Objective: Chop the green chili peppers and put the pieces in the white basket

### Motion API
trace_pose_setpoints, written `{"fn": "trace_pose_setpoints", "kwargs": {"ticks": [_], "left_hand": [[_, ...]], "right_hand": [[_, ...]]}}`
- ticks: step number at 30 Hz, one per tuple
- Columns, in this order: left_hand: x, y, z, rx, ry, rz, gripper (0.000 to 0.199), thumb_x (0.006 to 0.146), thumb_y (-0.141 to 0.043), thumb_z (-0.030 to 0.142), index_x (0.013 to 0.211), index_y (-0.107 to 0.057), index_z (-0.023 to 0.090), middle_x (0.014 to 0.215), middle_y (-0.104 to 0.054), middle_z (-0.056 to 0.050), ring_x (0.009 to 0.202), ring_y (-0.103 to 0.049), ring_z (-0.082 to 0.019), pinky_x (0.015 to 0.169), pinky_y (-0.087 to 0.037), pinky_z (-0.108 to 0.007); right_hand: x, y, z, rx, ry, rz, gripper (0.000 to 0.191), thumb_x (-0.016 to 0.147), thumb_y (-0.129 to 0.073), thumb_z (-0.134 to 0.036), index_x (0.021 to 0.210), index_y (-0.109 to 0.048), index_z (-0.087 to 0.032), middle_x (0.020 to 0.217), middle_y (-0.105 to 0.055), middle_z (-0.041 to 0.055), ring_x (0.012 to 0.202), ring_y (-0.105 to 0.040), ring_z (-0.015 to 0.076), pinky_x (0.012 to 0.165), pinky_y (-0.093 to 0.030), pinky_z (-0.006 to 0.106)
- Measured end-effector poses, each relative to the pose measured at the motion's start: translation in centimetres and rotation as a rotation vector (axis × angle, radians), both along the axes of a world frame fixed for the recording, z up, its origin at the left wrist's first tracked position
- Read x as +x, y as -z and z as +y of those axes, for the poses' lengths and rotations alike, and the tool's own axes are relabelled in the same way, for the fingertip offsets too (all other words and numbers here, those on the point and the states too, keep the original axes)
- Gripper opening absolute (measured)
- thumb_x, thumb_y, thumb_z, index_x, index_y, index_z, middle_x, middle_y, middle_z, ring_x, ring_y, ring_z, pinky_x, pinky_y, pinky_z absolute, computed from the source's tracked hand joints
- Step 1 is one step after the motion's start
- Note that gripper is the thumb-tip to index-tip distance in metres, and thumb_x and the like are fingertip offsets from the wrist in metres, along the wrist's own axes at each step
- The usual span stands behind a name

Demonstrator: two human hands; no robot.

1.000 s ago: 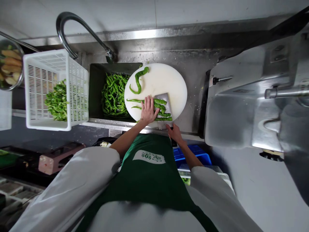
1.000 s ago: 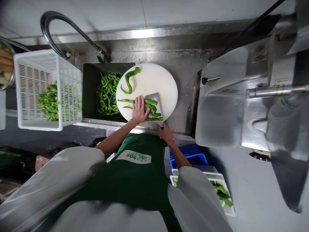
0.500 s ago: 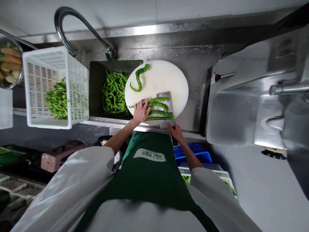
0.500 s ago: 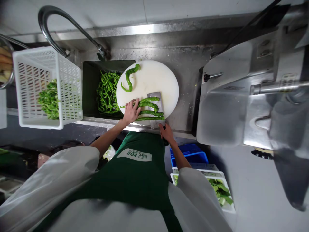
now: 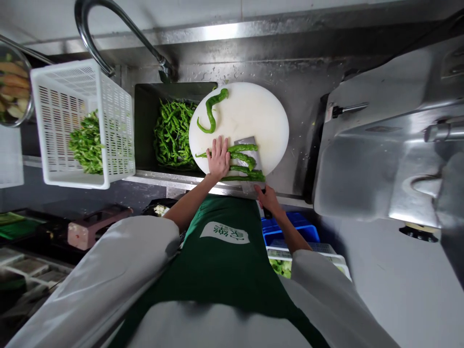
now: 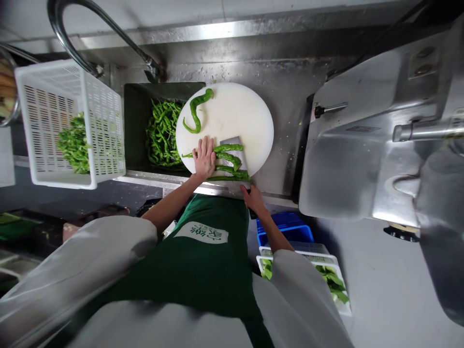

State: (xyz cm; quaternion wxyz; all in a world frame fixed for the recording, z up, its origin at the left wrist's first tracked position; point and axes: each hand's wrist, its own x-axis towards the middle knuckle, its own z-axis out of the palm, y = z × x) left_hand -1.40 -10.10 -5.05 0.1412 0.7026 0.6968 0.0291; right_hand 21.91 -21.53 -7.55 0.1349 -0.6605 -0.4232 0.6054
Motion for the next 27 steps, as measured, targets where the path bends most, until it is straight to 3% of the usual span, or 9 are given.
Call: {"fn": "trace_pose_setpoints", "kwargs": {"ticks": [5, 8, 13, 20, 27], "left_hand": [[-0.2, -0.1, 0.7, -0.024, 0.036, -0.02, 0.065, 0.107, -0.014, 0.046, 0.165, -0.019, 0.018, 0.172, -0.012, -0.007, 0.16, -0.007, -0.026, 0.127, -0.011, -0.059], [0.6, -0.8, 0.7, -0.043, 0.088, -0.063, 0.07, 0.106, -0.015, 0.05, 0.166, -0.015, 0.015, 0.172, -0.009, -0.01, 0.16, -0.005, -0.026, 0.128, -0.011, -0.058], [1.9, -1.6, -0.8, -0.012, 0.12, -0.029, 0.081, 0.102, -0.026, 0.06, 0.165, -0.019, 0.01, 0.172, -0.006, -0.012, 0.16, 0.001, -0.029, 0.129, -0.001, -0.055], [0.7, -1.1, 1.1, -0.033, 0.17, -0.004, 0.089, 0.098, -0.031, 0.068, 0.164, -0.022, 0.008, 0.171, -0.008, -0.013, 0.159, 0.006, -0.031, 0.128, 0.008, -0.055], [0.5, -0.6, 1.2, -0.033, 0.191, -0.001, 0.086, 0.1, -0.03, 0.065, 0.164, -0.022, 0.008, 0.171, -0.009, -0.011, 0.159, 0.006, -0.029, 0.127, 0.011, -0.056]], "right_hand": [[-0.6, 0.1, 0.1, 0.014, -0.013, 0.012, 0.048, 0.093, -0.049, -0.069, 0.075, -0.048, -0.025, 0.044, -0.055, -0.0026, 0.039, -0.055, 0.0169, 0.046, -0.045, 0.027], [-0.9, -0.2, 0.2, 0.0, 0.076, 0.004, 0.051, 0.091, -0.05, -0.074, 0.075, -0.048, -0.026, 0.046, -0.055, -0.0018, 0.039, -0.054, 0.017, 0.044, -0.043, 0.028], [-0.6, -0.4, 0.1, 0.018, 0.179, 0.015, 0.054, 0.091, -0.045, -0.078, 0.076, -0.05, -0.026, 0.046, -0.054, -0.0006, 0.039, -0.054, 0.0186, 0.043, -0.045, 0.031], [1.4, 0.3, 0.5, 0.007, 0.083, 0.002, 0.051, 0.09, -0.055, -0.073, 0.078, -0.055, -0.024, 0.042, -0.052, 0.0, 0.041, -0.054, 0.0196, 0.045, -0.044, 0.03], [-0.9, -0.1, -0.3, 0.028, 0.103, -0.01, 0.047, 0.094, -0.052, -0.066, 0.072, -0.052, -0.025, 0.04, -0.051, -0.0015, 0.038, -0.054, 0.0182, 0.046, -0.044, 0.03]]}}
